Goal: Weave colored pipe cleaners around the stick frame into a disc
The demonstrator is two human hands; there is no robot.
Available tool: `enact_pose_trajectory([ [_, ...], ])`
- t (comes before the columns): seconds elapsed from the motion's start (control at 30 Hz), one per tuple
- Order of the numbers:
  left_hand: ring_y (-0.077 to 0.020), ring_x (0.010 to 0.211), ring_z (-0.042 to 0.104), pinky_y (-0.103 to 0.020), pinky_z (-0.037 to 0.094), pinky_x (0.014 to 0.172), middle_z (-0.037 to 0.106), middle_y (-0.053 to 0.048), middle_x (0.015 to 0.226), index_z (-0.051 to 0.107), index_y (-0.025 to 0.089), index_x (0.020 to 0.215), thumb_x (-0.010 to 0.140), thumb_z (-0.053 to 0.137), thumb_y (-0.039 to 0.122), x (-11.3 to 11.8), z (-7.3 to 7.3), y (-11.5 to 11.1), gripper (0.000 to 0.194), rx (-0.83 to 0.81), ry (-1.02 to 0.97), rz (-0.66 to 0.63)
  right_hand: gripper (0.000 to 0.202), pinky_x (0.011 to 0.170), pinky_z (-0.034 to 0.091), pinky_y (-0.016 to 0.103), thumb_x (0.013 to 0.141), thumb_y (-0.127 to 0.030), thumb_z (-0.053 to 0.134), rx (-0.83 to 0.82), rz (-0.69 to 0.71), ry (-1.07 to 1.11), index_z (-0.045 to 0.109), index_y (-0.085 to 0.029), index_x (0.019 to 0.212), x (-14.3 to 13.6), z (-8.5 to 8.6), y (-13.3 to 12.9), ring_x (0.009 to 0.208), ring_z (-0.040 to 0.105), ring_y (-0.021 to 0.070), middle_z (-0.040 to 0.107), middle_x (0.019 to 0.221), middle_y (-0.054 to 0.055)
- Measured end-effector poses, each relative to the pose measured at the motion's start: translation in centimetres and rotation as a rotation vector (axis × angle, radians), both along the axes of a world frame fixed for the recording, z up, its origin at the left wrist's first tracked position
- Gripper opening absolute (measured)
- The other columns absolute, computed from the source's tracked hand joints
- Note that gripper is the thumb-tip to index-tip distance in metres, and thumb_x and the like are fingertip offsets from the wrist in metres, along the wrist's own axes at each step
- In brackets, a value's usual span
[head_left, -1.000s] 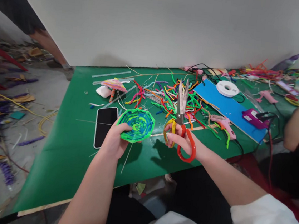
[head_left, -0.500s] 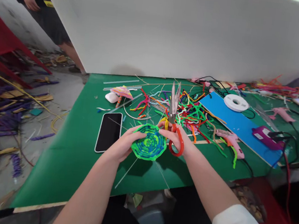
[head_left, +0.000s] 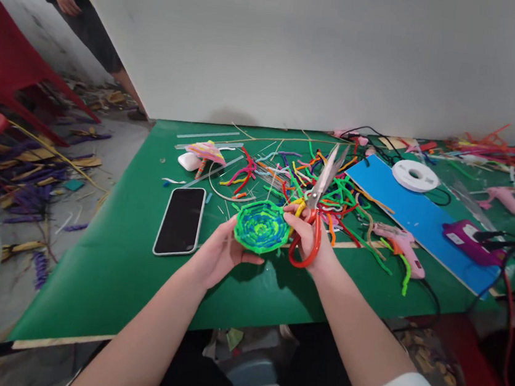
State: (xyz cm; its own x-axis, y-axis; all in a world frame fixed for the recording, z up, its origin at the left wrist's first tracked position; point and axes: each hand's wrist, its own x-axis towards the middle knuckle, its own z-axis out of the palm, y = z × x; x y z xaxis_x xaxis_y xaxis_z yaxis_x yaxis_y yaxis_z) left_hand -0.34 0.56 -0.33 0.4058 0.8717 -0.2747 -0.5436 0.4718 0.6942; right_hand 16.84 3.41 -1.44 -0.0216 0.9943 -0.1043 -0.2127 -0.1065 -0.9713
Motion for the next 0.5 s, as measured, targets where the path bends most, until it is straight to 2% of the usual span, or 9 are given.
enact_pose_trajectory([
  [0.07, -0.0172, 0.061, 0.061, -0.027, 0.052, 0.044, 0.066, -0.005, 0.080, 0.060, 0.015, 0.099, 0.073, 0.057, 0.036, 0.5, -0.2, -0.2, 0.033, -0.061, 0.098, 0.078, 0.023, 0.051, 0.042, 0.022, 0.068, -0.035, 0.063, -0.004, 0.116, 0.021, 0.058, -0.019, 0.083, -0.1, 0.4, -0.6, 0.059, 0.052, 0.0100, 0.055, 0.072, -0.002],
  [0.13, -0.0151, 0.054, 0.060, -0.022, 0.049, 0.039, 0.066, -0.003, 0.073, 0.060, 0.015, 0.098, 0.065, 0.065, 0.025, 0.8, 0.0, -0.4, 0.034, -0.098, 0.192, 0.179, 0.023, 0.050, 0.042, 0.023, 0.071, -0.036, 0.061, -0.011, 0.220, 0.080, 0.057, -0.019, 0.086, 0.0, 0.5, -1.1, 0.057, 0.052, 0.0101, 0.055, 0.068, -0.003],
  [0.2, -0.0166, 0.058, 0.063, -0.024, 0.052, 0.048, 0.068, -0.002, 0.074, 0.059, 0.017, 0.102, 0.059, 0.069, 0.016, 1.1, 0.5, -0.8, 0.045, -0.108, 0.249, 0.274, 0.022, 0.049, 0.043, 0.024, 0.074, -0.037, 0.058, 0.010, 0.285, 0.161, 0.056, -0.019, 0.087, 0.4, 0.5, -1.3, 0.054, 0.053, 0.0105, 0.055, 0.064, -0.003],
  [0.3, -0.0219, 0.071, 0.065, -0.029, 0.054, 0.061, 0.069, -0.003, 0.079, 0.058, 0.018, 0.106, 0.055, 0.070, 0.014, 1.3, 1.4, -1.4, 0.053, -0.099, 0.285, 0.369, 0.019, 0.050, 0.043, 0.025, 0.075, -0.034, 0.057, 0.072, 0.352, 0.247, 0.055, -0.020, 0.088, 1.1, 0.6, -1.4, 0.053, 0.054, 0.0107, 0.057, 0.064, -0.002],
  [0.5, -0.0233, 0.075, 0.065, -0.031, 0.054, 0.064, 0.069, -0.004, 0.078, 0.061, 0.017, 0.098, 0.054, 0.072, 0.016, 1.3, 2.3, -2.3, 0.045, -0.031, 0.361, 0.417, 0.019, 0.051, 0.043, 0.023, 0.071, -0.028, 0.062, 0.099, 0.353, 0.223, 0.056, -0.021, 0.087, 1.2, 0.7, -1.9, 0.054, 0.053, 0.0089, 0.053, 0.066, -0.004],
])
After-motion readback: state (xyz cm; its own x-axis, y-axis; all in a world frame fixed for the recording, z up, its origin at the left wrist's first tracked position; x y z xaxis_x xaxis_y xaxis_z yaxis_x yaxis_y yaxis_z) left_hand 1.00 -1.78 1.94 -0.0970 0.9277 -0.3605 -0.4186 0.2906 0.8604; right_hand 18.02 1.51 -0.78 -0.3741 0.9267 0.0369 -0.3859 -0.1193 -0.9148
